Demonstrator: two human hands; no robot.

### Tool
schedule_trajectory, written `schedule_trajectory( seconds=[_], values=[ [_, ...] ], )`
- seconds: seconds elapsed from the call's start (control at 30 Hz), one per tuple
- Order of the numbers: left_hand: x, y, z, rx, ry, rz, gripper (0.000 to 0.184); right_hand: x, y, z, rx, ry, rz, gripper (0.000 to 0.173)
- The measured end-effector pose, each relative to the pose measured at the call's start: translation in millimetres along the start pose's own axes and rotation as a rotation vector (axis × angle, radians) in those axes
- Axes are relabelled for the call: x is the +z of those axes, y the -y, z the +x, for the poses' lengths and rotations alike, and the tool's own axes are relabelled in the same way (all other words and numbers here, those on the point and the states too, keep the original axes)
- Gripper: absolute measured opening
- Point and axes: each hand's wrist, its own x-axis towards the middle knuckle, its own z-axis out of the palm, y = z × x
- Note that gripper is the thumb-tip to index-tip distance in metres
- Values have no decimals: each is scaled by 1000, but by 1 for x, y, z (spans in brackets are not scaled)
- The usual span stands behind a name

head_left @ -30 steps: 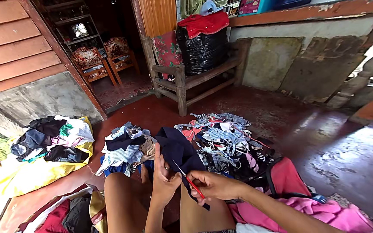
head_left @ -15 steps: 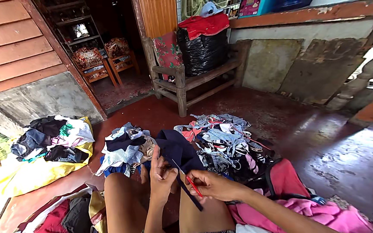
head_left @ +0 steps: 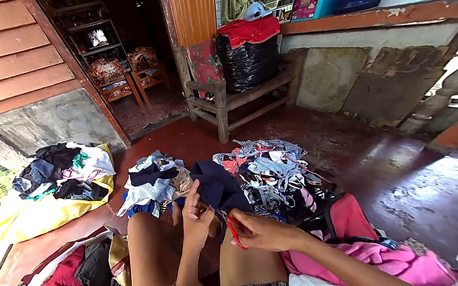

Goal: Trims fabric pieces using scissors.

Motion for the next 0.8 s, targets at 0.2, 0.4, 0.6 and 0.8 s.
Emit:
schedule_trajectory(
  seconds=[0.2, 0.4, 0.6, 0.8],
  values=[
    [1, 2, 0, 31, 43, -25, 88, -4, -1, 1, -11, 12, 16, 52],
    [0, -1, 0, 76, -3, -33, 92, -4, -2, -1, 14, 23, 132, 34],
    [7, -4, -2, 85, 42, -31, 95, -4, 6, 1, -8, -20, 5, 51],
    [7, -5, -1, 94, 29, -48, 97, -5, -3, 1, -30, -13, 134, 36]
  ],
)
